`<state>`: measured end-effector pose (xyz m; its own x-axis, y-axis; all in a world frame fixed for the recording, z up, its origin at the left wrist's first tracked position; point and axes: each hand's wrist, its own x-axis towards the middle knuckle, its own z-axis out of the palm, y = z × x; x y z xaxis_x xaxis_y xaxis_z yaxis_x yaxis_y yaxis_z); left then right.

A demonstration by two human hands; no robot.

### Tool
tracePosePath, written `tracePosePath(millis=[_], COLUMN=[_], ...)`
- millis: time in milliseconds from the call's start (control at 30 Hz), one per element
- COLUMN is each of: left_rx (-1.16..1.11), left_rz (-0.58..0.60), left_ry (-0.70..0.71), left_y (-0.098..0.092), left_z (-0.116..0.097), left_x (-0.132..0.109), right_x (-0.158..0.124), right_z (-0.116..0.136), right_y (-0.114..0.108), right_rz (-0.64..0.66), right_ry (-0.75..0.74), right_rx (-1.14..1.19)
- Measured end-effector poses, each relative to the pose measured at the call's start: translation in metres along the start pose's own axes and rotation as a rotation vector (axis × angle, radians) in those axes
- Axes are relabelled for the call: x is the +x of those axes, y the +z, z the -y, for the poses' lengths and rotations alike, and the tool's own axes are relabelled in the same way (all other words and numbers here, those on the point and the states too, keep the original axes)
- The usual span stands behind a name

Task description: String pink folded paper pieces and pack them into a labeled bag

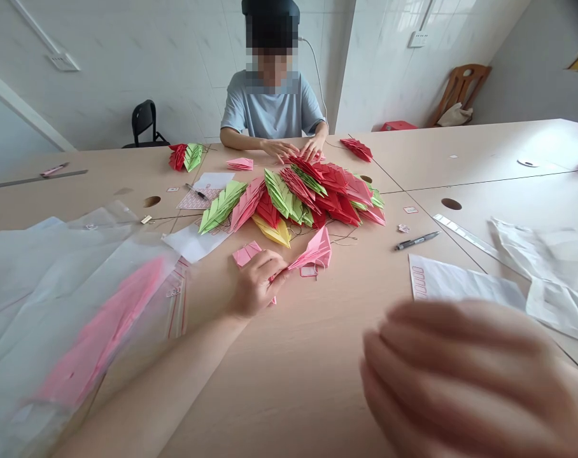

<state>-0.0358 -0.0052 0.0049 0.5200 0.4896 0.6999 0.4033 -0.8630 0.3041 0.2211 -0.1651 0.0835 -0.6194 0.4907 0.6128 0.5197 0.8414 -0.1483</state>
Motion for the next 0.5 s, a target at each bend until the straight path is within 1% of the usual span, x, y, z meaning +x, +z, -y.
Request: tracePosePath(millis=[33,67,100,167,233,300,367,500], left_rx=[0.004,0.008,0.014,0.024,0.019,-0.001,-0.033,-0.080], left_rz=[-0.003,-0.008,-0.012,-0.009,0.004,0.015,0.026,0.037], left_ry=[0.007,0.012,0.017,0.022,0.030,0.038,0.049,0.057], left_y=[0.000,-0.001,-0.001,-0.001,-0.001,0.001,0.002,0.004], left_z=[-0.001,-0.003,-0.004,-0.005,-0.005,-0.005,-0.004,-0.003], left_x=[0.001,0.001,0.001,0.001,0.000,-0.001,-0.002,-0.003], right_x=[0.022,0.041,0.057,0.074,0.076,0.072,0.067,0.065], right_z=[-0.016,-0.032,-0.046,-0.070,-0.085,-0.093,-0.096,-0.098], right_y=[0.000,0.001,0.003,0.011,0.022,0.033,0.042,0.052], right_rz=[0.002,0.056,0.084,0.105,0.091,0.099,0.118,0.165], right_ry=[-0.014,-0.069,-0.089,-0.033,0.015,0.046,0.050,-0.001], right_rx=[-0.019,-0.072,-0.115,-0.149,-0.113,-0.068,-0.042,-0.043])
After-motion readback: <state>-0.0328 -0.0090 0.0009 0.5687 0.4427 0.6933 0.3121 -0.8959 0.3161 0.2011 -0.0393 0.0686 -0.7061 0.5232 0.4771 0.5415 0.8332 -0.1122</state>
